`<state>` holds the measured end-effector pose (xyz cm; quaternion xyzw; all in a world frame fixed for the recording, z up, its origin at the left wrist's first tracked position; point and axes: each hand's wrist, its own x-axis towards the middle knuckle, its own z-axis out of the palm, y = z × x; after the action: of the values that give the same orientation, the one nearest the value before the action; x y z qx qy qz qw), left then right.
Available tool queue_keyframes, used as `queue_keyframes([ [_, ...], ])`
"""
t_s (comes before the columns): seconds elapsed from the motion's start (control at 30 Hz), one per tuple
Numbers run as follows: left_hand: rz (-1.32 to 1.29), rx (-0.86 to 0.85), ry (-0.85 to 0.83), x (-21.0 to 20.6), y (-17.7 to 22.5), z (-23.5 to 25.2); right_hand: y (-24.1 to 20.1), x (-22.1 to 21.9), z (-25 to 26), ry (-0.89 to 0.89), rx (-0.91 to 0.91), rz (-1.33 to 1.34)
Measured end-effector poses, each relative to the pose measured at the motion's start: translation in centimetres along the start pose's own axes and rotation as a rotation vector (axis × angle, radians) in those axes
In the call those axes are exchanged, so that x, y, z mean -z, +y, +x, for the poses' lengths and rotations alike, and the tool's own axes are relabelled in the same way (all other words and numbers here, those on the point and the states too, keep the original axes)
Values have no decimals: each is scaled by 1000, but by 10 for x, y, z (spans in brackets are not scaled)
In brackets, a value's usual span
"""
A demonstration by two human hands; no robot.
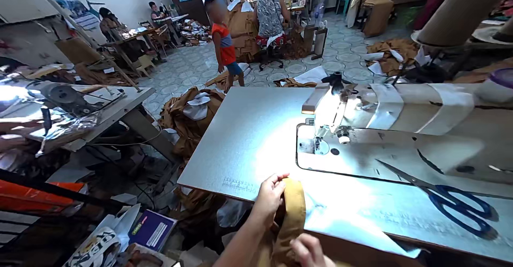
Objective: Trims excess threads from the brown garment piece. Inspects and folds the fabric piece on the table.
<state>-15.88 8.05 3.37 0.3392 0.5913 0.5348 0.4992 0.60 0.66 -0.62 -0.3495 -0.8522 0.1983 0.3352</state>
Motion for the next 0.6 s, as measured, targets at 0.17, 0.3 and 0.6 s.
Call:
queue_keyframes([
  [0.17,587,-325,-162,12,-4,0,57,-10,-2,162,-63,-266],
  [0.3,918,-542,-166,14,-13,2,73,-16,-7,164,29,-301],
  [0.6,1076,-1145,32,12,-32,-10,61,10,3,286,-50,-24],
])
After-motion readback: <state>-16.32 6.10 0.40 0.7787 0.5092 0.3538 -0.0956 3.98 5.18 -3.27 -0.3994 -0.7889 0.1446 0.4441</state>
